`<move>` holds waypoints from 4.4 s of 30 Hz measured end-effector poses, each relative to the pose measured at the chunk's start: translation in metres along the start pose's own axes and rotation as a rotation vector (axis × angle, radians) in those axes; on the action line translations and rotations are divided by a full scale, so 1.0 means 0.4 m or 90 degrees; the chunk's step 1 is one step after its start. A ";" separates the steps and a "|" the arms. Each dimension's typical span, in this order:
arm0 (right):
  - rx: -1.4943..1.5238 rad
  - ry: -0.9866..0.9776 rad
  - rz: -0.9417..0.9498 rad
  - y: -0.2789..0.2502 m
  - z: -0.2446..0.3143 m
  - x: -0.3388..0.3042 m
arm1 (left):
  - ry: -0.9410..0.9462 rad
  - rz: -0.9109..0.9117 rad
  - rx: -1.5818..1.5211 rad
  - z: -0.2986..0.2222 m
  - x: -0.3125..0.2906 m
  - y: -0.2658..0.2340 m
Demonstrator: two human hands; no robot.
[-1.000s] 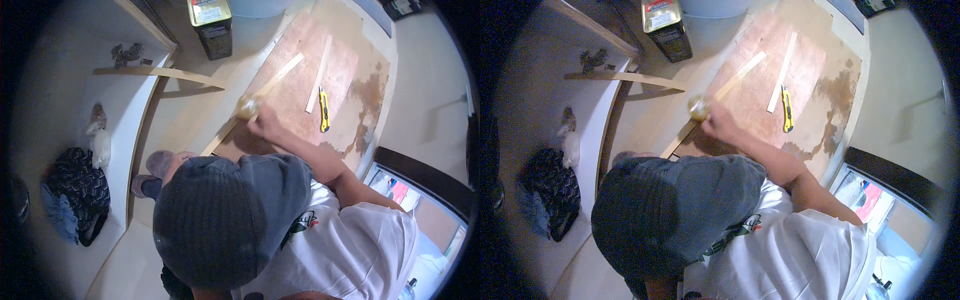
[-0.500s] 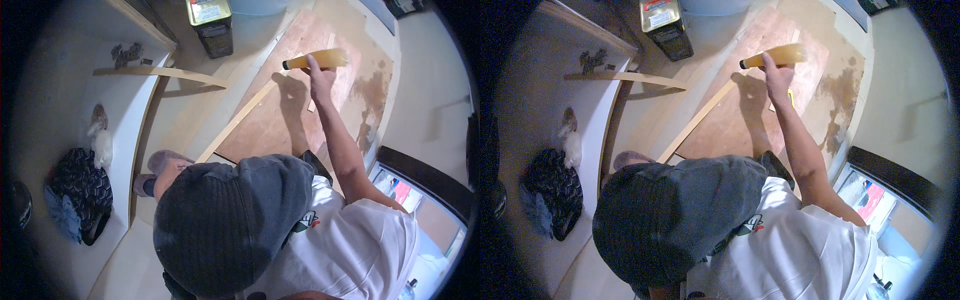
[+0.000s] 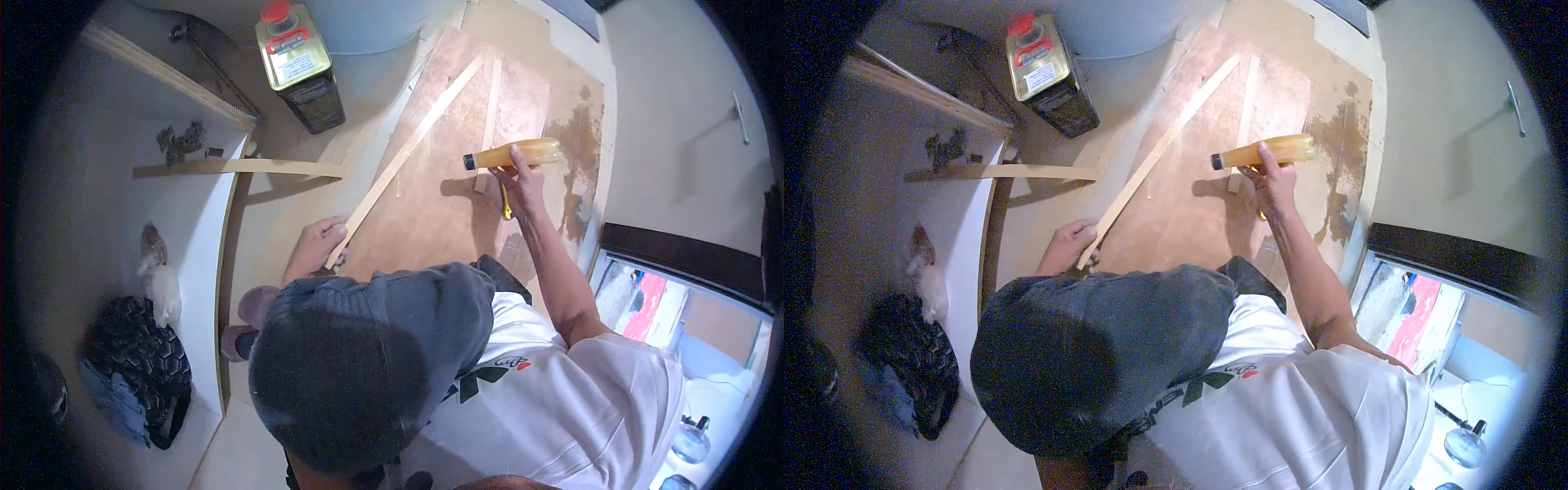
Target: The person cuts a thin wooden strip with a utility knife, then walks to another room and returns. They apply glue from a bottle to the wooden strip and place it on the floor.
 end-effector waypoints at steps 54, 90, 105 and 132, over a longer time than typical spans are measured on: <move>-0.498 -0.501 0.473 0.425 -0.123 -0.270 | -0.029 -0.135 -0.115 0.183 -0.050 -0.026; -0.601 -0.506 0.148 0.372 -0.005 0.021 | -0.054 -0.082 -0.070 0.230 -0.046 -0.062; -0.622 -0.553 0.336 0.395 -0.058 -0.056 | -0.072 -0.059 -0.084 0.254 -0.028 -0.067; -0.035 -0.011 -0.009 0.016 0.003 -0.027 | 0.001 0.136 -0.060 -0.075 0.021 0.111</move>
Point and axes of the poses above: each hand's wrist, its own x-axis towards the middle knuckle, its own y-axis out of the palm, z = x × y, the point moved 7 cm from there along x, towards the middle knuckle, and after that the axes turned 5 degrees about -x, right-handed, at the moved point
